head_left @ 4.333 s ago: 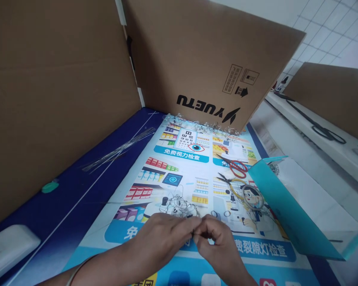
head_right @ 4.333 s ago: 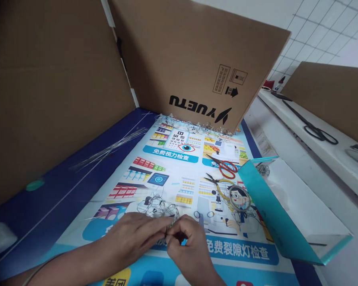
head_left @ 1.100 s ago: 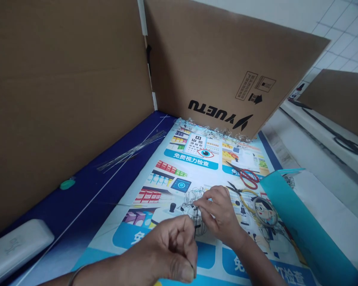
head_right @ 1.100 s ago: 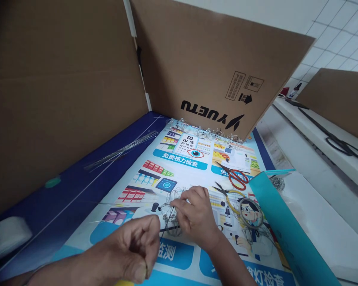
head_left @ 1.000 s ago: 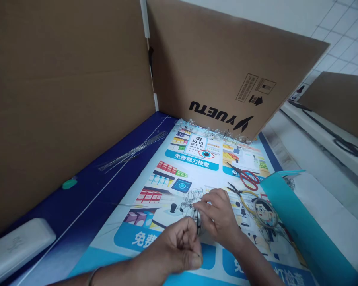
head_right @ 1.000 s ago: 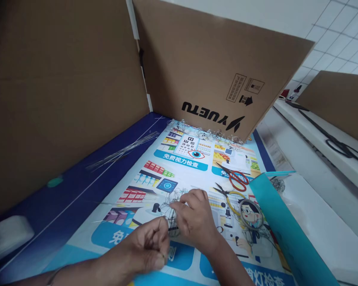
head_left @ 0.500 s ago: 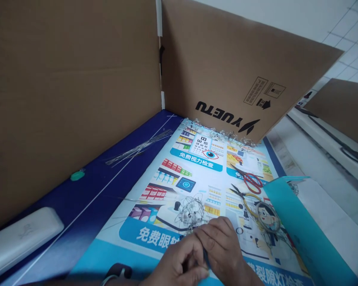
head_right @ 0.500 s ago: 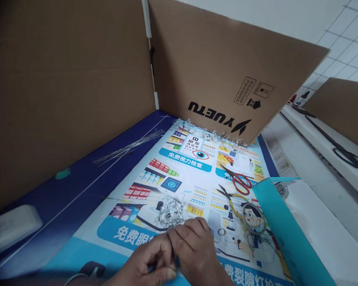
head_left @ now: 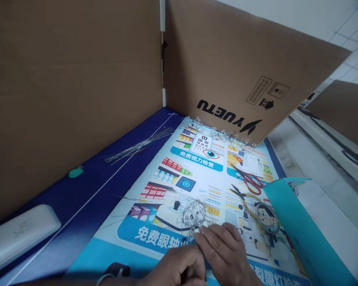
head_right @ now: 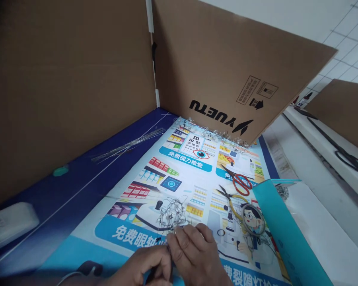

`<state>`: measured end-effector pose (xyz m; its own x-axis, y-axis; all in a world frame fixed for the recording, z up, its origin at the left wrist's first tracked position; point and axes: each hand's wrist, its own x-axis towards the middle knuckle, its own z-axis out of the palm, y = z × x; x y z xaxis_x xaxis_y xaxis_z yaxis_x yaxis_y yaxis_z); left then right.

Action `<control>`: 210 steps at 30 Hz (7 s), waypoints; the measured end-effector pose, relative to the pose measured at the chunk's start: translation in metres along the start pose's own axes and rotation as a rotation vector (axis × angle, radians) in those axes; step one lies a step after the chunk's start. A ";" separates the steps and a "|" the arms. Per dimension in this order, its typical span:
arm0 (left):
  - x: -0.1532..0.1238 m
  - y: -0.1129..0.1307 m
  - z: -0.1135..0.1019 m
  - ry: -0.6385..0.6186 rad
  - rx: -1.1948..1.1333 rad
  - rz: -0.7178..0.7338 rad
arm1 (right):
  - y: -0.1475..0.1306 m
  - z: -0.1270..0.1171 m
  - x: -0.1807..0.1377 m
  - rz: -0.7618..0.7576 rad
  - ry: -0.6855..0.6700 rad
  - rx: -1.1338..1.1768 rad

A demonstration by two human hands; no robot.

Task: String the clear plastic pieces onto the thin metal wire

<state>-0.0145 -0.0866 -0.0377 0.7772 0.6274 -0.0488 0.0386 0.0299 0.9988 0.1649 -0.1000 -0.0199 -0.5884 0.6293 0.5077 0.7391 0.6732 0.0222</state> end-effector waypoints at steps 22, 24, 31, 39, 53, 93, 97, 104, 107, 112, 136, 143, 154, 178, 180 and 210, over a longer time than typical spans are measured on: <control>0.018 0.005 -0.046 0.527 0.328 0.118 | 0.004 -0.014 0.000 -0.282 -0.162 -0.203; 0.020 0.005 -0.046 0.525 0.302 0.086 | 0.006 -0.015 0.001 -0.299 -0.156 -0.222; 0.026 0.003 -0.050 0.513 0.229 0.123 | 0.007 -0.009 0.004 -0.266 -0.097 -0.243; 0.020 0.001 -0.047 0.514 0.200 0.115 | -0.003 0.003 -0.004 -0.248 -0.104 -0.198; 0.013 -0.008 -0.045 0.546 -0.013 0.018 | -0.007 0.005 -0.017 0.091 0.162 -0.011; 0.026 -0.028 -0.059 0.583 0.045 0.007 | 0.007 0.030 -0.002 0.559 0.296 0.240; 0.026 -0.028 -0.060 0.592 0.085 0.038 | 0.004 0.029 -0.006 0.482 0.295 0.335; 0.026 -0.027 -0.057 0.598 0.106 -0.013 | 0.008 0.029 -0.013 0.460 0.274 0.374; 0.025 -0.025 -0.055 0.542 0.088 -0.032 | 0.009 0.029 -0.014 0.457 0.258 0.375; 0.023 -0.020 -0.056 0.576 0.128 -0.048 | 0.007 0.030 -0.013 0.503 0.246 0.426; 0.030 0.003 -0.046 0.467 1.135 0.195 | 0.000 0.030 -0.015 0.490 0.291 0.506; 0.026 -0.009 -0.040 0.615 1.069 0.412 | -0.002 0.027 -0.013 0.666 0.317 0.630; 0.027 -0.019 -0.031 0.534 1.246 0.470 | -0.010 0.026 -0.014 0.764 0.387 0.539; 0.033 -0.025 -0.030 0.505 1.161 0.363 | 0.005 0.024 -0.024 0.648 0.142 0.454; 0.033 -0.023 -0.027 0.483 1.129 0.366 | 0.004 0.024 -0.023 0.650 0.134 0.465; 0.063 0.007 -0.048 0.577 0.687 0.064 | 0.069 -0.057 -0.046 0.502 -0.711 0.029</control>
<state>0.0050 -0.0092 -0.0333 0.3612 0.9107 0.2006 0.5172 -0.3746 0.7695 0.2611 -0.1046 0.0071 -0.2677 0.9411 -0.2066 0.9631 0.2549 -0.0868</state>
